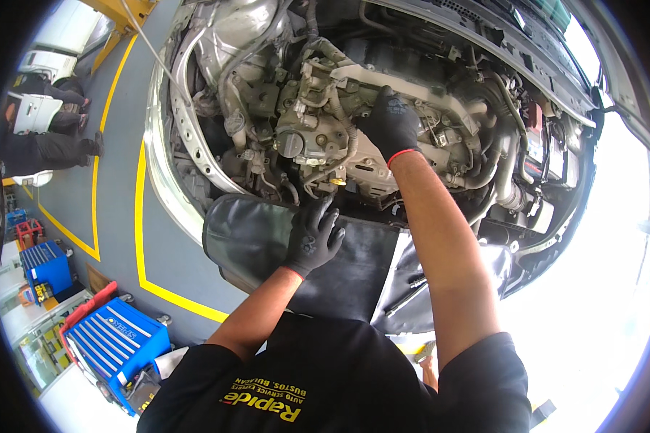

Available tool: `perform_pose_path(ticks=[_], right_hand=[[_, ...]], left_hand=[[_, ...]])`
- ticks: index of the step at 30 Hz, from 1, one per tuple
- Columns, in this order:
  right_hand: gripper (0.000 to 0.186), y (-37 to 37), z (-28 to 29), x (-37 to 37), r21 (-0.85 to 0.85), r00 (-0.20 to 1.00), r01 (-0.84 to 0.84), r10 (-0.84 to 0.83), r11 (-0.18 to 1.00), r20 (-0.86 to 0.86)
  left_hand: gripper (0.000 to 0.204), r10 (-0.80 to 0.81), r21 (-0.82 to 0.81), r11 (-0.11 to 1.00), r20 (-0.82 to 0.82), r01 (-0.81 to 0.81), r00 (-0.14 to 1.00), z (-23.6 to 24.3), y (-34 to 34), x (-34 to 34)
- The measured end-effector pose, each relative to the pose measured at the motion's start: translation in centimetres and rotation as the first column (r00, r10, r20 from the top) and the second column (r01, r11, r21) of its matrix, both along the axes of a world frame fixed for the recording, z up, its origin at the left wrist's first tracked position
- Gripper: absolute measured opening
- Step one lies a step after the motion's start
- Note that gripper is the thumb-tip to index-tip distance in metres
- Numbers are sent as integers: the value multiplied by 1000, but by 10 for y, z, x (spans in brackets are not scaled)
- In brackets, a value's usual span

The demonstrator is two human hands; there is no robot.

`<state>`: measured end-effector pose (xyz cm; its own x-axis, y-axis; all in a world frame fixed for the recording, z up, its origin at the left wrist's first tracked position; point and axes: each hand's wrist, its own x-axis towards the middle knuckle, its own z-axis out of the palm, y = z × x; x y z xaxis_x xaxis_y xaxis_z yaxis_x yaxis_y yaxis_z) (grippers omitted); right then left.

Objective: The person selects a socket and wrench from a tool chest, walks to the front of a vehicle with a protective cover, and uses a socket wrench to loosen and remove bolts from the engine component.

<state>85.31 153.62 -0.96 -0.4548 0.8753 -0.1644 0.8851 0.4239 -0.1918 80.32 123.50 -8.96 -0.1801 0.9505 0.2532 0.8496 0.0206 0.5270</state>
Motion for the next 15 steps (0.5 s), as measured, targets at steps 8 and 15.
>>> perform_pose_path(ticks=[8,15], right_hand=[[77,1,-2,-13,-8,998,45,-44,999,48],[80,-1,6,-17,-58,989,126,-120,990,85]], left_hand=[[41,8,-5,1000,25,-8,1000,-3,-1,-3],[38,14,-15,1000,39,-13,999,-2,-3,-3]])
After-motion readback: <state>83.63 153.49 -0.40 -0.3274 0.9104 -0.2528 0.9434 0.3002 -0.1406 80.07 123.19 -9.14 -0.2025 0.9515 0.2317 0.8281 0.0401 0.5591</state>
